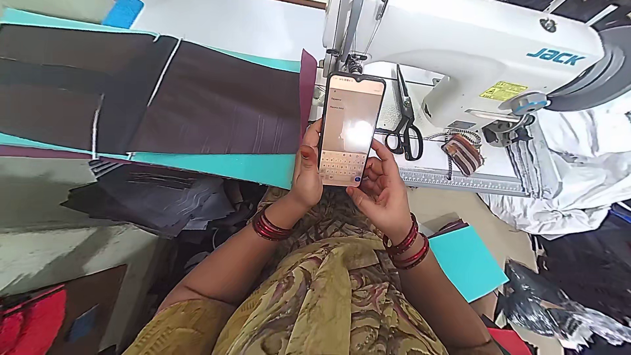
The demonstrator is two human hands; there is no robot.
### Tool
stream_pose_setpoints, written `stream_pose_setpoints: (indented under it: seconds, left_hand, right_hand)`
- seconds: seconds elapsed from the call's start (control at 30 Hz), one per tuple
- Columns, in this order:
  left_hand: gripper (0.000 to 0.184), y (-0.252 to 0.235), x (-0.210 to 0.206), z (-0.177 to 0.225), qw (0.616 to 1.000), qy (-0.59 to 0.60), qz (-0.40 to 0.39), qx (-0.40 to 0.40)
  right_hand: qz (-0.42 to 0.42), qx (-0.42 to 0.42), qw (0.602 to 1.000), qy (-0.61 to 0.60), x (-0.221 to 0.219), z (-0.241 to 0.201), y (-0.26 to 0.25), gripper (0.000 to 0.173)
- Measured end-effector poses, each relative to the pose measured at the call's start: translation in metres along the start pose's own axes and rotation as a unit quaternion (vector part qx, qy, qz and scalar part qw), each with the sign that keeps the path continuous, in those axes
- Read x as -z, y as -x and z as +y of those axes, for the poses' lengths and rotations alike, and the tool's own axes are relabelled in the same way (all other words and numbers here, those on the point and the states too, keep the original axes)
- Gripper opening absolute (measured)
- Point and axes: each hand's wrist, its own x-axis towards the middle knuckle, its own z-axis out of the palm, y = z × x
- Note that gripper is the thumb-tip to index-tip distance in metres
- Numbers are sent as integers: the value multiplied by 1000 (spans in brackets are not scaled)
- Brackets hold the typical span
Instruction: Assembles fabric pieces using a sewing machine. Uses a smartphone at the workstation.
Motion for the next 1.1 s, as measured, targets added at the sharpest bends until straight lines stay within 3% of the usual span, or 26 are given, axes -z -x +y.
stream_pose_setpoints:
  seconds: [0.63,1.1]
  left_hand:
    - [93,0,-1,-3,999,-18,4,-26]
    - [95,0,-2,-5,998,-47,9,-46]
  right_hand:
    - [-2,13,1000,6,-3,-1,2,77]
    - [20,-2,999,27,-7,0,3,80]
